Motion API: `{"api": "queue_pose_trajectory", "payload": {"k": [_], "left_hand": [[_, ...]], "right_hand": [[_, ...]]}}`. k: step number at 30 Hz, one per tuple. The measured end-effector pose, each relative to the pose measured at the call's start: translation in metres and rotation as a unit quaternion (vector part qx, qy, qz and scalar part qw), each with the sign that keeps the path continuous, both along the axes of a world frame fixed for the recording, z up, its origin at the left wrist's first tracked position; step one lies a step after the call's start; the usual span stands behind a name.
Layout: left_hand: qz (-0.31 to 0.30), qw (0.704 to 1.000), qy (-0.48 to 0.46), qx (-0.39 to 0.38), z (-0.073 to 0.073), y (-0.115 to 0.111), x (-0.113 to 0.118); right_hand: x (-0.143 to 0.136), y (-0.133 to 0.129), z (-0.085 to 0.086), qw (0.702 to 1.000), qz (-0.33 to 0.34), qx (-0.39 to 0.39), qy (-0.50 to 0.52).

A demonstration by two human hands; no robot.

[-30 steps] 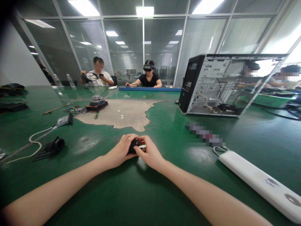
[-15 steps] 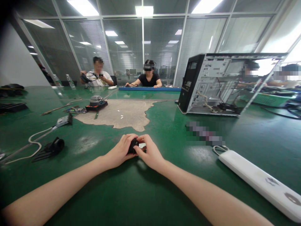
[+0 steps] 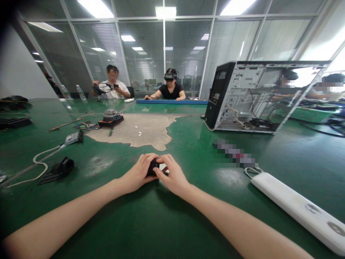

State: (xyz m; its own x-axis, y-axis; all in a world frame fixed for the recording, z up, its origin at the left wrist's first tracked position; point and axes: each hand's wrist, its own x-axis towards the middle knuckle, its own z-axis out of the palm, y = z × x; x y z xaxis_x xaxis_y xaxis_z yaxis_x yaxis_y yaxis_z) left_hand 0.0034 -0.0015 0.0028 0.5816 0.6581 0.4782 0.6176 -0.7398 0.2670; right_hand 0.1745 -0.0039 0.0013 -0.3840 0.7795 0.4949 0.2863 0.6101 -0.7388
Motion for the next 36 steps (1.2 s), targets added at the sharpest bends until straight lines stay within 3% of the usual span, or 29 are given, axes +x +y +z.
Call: {"api": "queue_pose_trajectory", "payload": {"k": [11,19,23,32,36], "left_hand": [[0.006,1.000,0.003,-0.002,-0.0004,0.0006,-0.0002],[0.002,1.000,0.007,0.002,0.0012,-0.0006,0.0001],[0.002,1.000,0.001,0.002,0.0008,-0.0003,0.0007],[0.000,1.000,-0.001,0.001,-0.0008,0.0007,-0.0001],[0.004,1.000,0.006,0.003,-0.0001,0.0001,0.0002]], "right_hand": [[-0.0026,0.0035,-0.0022,0.992,0.015,-0.122,0.002],[0.0005,-0.0017,0.0018,1.000,0.001,0.014,-0.006],[-0.0003,0.0003,-0.0006,1.000,-0.003,-0.004,0.005],[-0.0026,0.0033,-0.0020,0.992,0.012,-0.124,0.015],[-0.0016,0.0010,-0.0006,0.997,0.012,-0.081,0.005]]}}
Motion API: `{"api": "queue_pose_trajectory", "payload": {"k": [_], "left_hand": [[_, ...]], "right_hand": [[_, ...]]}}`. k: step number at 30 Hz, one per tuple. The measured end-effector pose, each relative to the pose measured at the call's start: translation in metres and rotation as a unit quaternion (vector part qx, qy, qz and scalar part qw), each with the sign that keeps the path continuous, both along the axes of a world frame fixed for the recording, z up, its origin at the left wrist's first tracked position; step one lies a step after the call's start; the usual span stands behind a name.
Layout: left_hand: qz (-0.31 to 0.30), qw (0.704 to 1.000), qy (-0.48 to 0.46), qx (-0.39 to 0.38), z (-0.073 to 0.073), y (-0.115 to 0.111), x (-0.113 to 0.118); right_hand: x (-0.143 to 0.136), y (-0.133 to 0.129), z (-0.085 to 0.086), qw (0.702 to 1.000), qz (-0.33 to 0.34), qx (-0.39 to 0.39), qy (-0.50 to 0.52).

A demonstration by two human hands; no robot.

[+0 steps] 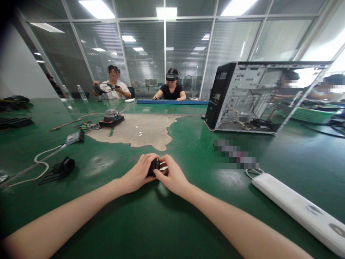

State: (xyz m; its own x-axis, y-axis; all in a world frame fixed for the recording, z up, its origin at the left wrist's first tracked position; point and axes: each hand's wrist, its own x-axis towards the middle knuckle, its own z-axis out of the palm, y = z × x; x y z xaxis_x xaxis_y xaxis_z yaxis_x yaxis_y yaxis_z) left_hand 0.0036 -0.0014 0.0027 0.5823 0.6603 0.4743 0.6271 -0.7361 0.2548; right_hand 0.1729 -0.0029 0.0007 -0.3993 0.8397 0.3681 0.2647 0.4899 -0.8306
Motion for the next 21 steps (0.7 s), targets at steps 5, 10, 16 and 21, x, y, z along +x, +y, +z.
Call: {"api": "queue_pose_trajectory", "payload": {"k": [5,10,16,21], "left_hand": [[0.000,1.000,-0.002,-0.001,0.0006,-0.0004,0.0003],[-0.001,1.000,-0.013,-0.004,-0.0006,0.0006,0.0004],[-0.001,1.000,-0.007,-0.003,-0.0004,0.0005,0.0003],[-0.001,1.000,0.002,-0.001,0.0016,-0.0010,-0.0002]], "right_hand": [[0.0007,-0.0007,-0.0009,0.997,-0.017,0.076,-0.004],[-0.0001,0.0018,-0.0031,0.999,-0.016,0.029,0.007],[-0.0005,0.0026,-0.0014,1.000,-0.002,-0.024,-0.001],[0.0013,-0.0012,0.0012,0.998,-0.008,0.063,-0.022]]}}
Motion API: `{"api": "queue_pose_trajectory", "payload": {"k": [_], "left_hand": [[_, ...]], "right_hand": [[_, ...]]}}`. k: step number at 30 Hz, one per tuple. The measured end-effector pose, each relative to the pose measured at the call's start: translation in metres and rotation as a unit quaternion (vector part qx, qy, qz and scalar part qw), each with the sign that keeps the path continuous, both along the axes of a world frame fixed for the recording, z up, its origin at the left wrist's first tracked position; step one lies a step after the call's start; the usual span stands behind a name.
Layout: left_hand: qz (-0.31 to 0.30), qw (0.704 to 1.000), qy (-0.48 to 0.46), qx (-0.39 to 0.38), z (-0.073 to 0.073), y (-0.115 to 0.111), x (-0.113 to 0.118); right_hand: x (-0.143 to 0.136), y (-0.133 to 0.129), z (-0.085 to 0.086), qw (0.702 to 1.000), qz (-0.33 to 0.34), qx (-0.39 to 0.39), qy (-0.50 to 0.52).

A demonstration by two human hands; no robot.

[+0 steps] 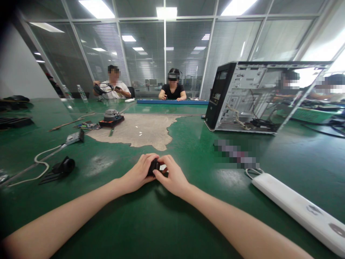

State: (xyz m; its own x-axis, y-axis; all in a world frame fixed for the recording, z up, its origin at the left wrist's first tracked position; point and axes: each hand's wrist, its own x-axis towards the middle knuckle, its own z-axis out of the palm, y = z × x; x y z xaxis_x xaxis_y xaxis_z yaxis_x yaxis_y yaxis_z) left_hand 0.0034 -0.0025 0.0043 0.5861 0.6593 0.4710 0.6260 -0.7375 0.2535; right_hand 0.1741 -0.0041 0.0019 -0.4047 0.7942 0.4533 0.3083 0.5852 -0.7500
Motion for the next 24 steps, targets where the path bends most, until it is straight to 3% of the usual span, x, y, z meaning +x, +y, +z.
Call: {"api": "queue_pose_trajectory", "payload": {"k": [6,18,24], "left_hand": [[0.001,1.000,-0.006,0.003,-0.0011,0.0007,0.0005],[0.004,1.000,0.001,-0.003,-0.0035,0.0023,0.0000],[-0.001,1.000,-0.009,-0.003,-0.0021,0.0017,0.0006]], "right_hand": [[0.0007,-0.0004,-0.0010,0.999,-0.010,0.030,0.011],[-0.0025,0.0041,-0.0039,0.993,0.008,-0.113,0.026],[0.0006,0.0001,-0.0003,1.000,0.000,0.018,0.012]]}}
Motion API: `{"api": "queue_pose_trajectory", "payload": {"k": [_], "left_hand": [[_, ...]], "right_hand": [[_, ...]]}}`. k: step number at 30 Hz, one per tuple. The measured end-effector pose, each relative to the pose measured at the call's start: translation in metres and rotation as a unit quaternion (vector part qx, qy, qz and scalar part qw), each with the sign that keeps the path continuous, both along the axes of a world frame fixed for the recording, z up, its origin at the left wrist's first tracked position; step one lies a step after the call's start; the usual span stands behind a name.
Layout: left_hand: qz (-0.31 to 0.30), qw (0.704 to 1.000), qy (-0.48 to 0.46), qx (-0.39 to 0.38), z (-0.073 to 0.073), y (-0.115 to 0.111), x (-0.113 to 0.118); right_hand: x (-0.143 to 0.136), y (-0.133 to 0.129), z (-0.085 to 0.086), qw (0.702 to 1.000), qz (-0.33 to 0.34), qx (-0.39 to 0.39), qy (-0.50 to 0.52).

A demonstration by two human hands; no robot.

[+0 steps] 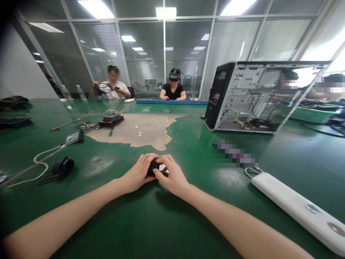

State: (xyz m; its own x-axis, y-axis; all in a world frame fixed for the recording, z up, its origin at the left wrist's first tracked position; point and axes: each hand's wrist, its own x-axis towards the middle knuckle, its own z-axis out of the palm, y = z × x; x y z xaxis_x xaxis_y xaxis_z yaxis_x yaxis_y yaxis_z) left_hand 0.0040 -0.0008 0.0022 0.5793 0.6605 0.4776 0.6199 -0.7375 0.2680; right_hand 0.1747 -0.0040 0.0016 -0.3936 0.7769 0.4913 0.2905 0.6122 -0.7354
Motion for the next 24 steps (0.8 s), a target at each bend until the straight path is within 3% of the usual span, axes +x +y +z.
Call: {"api": "queue_pose_trajectory", "payload": {"k": [4,14,20,24], "left_hand": [[0.000,1.000,-0.004,0.001,-0.0004,0.0000,-0.0004],[0.004,1.000,0.007,-0.002,0.0000,0.0005,-0.0002],[-0.001,1.000,0.009,0.000,0.0019,-0.0009,-0.0004],[-0.001,1.000,0.000,0.004,0.0003,0.0000,-0.0001]], "right_hand": [[0.0003,0.0006,-0.0007,1.000,-0.005,0.008,0.010],[-0.0030,0.0035,-0.0027,0.993,0.008,-0.120,0.017],[-0.0003,-0.0009,0.0000,1.000,-0.001,0.013,-0.003],[0.0003,0.0007,-0.0013,1.000,-0.003,0.007,0.013]]}}
